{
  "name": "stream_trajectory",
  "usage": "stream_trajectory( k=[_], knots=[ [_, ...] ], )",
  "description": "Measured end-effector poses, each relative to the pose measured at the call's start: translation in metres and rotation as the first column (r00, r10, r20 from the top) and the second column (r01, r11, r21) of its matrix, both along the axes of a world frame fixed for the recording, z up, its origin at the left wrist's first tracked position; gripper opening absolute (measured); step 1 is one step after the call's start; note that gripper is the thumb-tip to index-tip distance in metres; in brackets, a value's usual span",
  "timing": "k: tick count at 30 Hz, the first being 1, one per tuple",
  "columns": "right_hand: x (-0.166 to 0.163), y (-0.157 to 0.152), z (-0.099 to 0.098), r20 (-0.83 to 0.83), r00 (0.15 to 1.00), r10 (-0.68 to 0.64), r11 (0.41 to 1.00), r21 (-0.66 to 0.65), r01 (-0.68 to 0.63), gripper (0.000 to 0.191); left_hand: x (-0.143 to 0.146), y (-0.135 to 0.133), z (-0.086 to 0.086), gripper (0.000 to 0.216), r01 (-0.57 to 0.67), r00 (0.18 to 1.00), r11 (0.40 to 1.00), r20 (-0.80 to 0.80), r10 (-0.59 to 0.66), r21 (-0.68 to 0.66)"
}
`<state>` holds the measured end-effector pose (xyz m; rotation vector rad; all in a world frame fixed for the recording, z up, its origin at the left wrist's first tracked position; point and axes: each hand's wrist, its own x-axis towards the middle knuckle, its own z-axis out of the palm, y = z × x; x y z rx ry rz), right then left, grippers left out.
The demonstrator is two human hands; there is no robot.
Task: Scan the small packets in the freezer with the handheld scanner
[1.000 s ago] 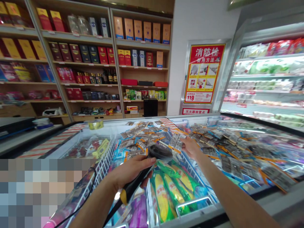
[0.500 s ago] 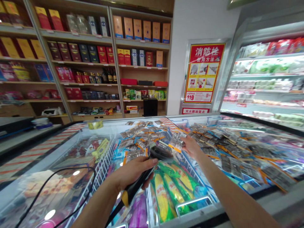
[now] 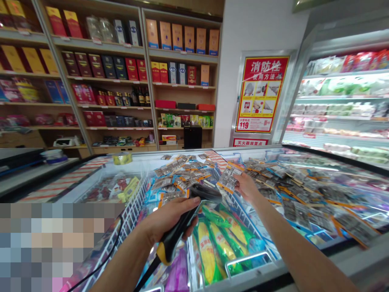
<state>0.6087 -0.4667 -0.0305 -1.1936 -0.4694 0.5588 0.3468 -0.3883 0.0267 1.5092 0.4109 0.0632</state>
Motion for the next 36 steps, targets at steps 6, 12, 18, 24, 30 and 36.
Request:
stream_trajectory(
  k=[6,12,18,24,30,36],
  knots=[
    [-0.005,-0.001,0.005,-0.023,1.0,-0.006,1.0,0.0,0.006,0.027,-0.002,-0.003,0.004,0.04,-0.01,1.0,1.0,0.013,0.011,-0.026],
    [-0.005,-0.001,0.005,-0.02,1.0,-0.016,1.0,-0.003,0.016,0.029,-0.002,-0.002,0.005,0.041,-0.046,0.999,0.998,-0.004,0.046,-0.041],
    [-0.005,-0.001,0.007,-0.062,0.998,-0.022,1.0,0.018,0.023,0.028,-0.004,-0.002,0.008,0.038,-0.077,0.997,0.993,-0.002,0.077,-0.09],
    [-0.006,-0.001,0.008,-0.08,0.997,-0.021,1.0,0.009,0.022,0.026,-0.006,-0.002,0.01,0.036,-0.098,0.995,0.992,0.015,0.1,-0.084],
    [-0.005,-0.002,0.008,-0.086,0.996,-0.021,1.0,0.021,0.023,0.026,-0.005,-0.003,0.011,0.035,-0.089,0.996,0.994,0.023,0.091,-0.069],
    [-0.005,-0.003,0.009,-0.073,0.997,-0.013,1.0,-0.005,0.013,0.025,-0.006,-0.003,0.013,0.038,-0.093,0.996,0.995,0.012,0.094,-0.046]
  ],
)
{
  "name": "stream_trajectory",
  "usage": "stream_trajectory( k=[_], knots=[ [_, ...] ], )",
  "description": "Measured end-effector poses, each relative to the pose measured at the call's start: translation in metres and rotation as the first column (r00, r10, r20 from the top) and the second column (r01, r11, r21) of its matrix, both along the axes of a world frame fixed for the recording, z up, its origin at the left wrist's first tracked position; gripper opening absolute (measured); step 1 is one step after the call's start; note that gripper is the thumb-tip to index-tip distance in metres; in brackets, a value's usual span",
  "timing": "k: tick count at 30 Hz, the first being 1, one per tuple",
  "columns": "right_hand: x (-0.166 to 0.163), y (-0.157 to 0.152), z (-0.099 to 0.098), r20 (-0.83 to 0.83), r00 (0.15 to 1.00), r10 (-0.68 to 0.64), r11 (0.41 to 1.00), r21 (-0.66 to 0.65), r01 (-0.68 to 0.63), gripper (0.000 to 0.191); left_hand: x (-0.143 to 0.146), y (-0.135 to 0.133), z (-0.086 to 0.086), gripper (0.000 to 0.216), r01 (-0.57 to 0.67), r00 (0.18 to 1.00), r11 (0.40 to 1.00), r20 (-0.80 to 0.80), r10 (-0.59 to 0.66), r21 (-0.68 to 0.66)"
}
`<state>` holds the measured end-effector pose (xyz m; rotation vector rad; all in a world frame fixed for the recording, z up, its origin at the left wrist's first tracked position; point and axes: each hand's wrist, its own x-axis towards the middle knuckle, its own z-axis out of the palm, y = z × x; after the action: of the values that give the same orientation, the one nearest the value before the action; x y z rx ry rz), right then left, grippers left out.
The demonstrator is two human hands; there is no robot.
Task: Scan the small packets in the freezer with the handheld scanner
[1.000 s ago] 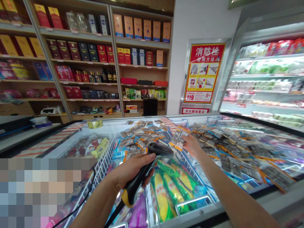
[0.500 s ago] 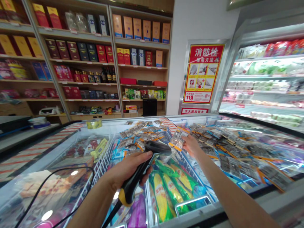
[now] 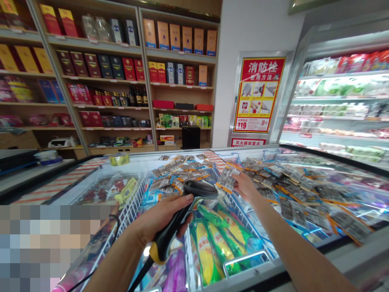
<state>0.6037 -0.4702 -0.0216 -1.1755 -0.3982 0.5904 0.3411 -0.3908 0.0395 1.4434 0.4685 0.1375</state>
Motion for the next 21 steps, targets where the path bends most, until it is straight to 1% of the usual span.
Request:
stream_trajectory(
  k=[6,12,17,21],
  knots=[
    [-0.0006,-0.0007,0.0003,0.013,1.0,0.008,1.0,-0.015,-0.008,0.023,-0.0032,0.0011,0.0011,0.039,0.017,1.0,0.999,-0.016,-0.017,0.031],
    [-0.0015,-0.0008,0.0007,0.04,0.999,0.034,0.999,-0.025,-0.033,0.024,-0.006,0.0053,0.0023,0.04,0.059,0.998,0.993,-0.009,-0.059,0.098],
    [-0.0025,-0.0004,0.0009,0.03,0.999,0.023,1.0,-0.009,-0.023,0.023,-0.0078,0.0046,0.0056,0.042,0.067,0.998,0.989,-0.029,-0.064,0.134],
    [-0.0023,-0.0006,0.0016,0.024,0.999,0.023,1.0,-0.015,-0.022,0.022,-0.0086,0.0048,0.0056,0.04,0.047,0.998,0.989,-0.036,-0.042,0.138]
  ],
)
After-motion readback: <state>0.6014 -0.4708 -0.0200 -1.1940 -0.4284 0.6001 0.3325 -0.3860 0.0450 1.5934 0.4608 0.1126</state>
